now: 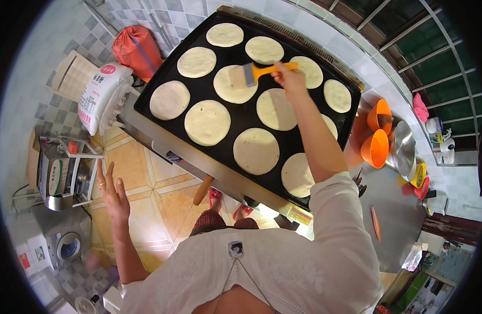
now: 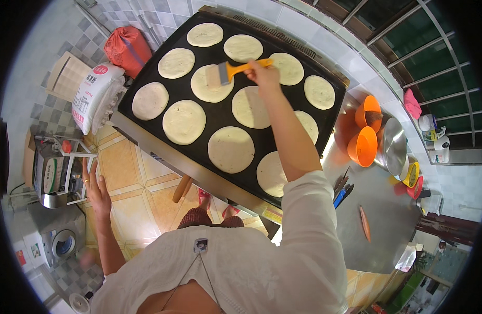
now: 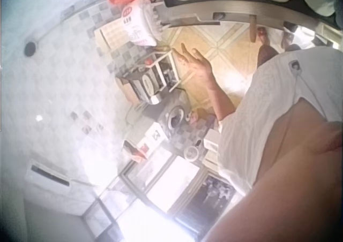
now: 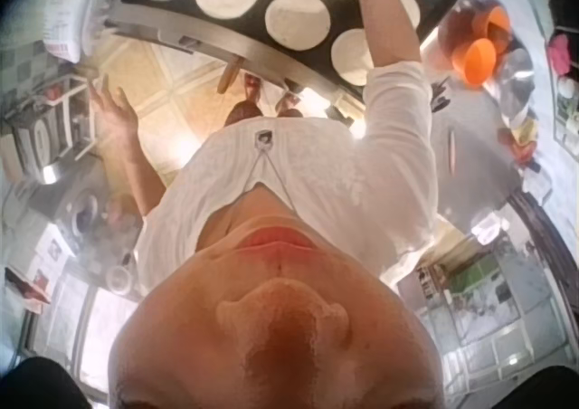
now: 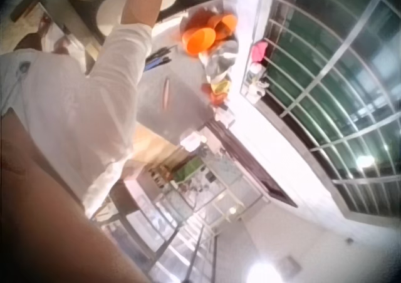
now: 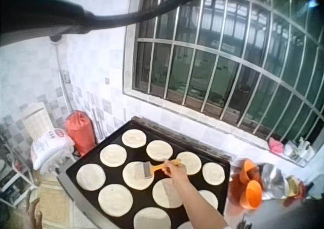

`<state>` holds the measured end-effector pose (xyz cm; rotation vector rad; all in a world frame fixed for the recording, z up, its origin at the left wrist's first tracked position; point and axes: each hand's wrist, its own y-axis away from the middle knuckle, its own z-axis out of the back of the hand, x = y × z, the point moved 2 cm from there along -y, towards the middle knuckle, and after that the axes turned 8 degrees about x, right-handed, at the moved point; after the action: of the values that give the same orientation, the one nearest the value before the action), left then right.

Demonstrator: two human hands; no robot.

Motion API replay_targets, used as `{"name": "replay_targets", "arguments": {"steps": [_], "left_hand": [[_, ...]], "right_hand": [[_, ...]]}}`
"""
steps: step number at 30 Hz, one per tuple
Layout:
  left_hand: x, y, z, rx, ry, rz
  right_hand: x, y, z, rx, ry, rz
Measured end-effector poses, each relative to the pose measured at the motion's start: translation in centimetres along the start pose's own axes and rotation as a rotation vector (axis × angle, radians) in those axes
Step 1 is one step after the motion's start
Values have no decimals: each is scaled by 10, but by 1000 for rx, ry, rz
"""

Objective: The person places round dough discs onto a hot griddle and cooks them. They use a brush to apply oil to the cooking pancakes and a spatula to flip them. Once cooked, the pancakes are transferred with tongs to a wire cooling rack and then arranged on a wooden tray.

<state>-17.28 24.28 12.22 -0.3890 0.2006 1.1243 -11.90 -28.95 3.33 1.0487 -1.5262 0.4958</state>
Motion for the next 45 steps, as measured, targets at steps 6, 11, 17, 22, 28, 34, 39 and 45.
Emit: {"name": "replay_targets", "arguments": {"steps": [6,11,17,22,28,34,39,45], "left_hand": [[22,24,3,-17,-44,-5],[17,26,-11,-6,-15,-11],[0,22,-13,32,-62,-98],[1,29,-15,39,-71,-71],[-15,32,-19,84,-83,-85],[12,55,-21,29,-85,-34],[-19,36,-20,23,-19,-149],[-5,59,-9,7,-25,-81]], "right_hand": [[24,29,119,-232,-88,90],[12,85,125,-207,-19,53],[26,78,189,-334,-103,193],[60,15,195,-478,-240,310],[38,-12,227,-519,-227,269],[65,109,190,-201,-166,209],[-8,170,88,45,85,-40],[5,162,136,-30,-126,18]]}}
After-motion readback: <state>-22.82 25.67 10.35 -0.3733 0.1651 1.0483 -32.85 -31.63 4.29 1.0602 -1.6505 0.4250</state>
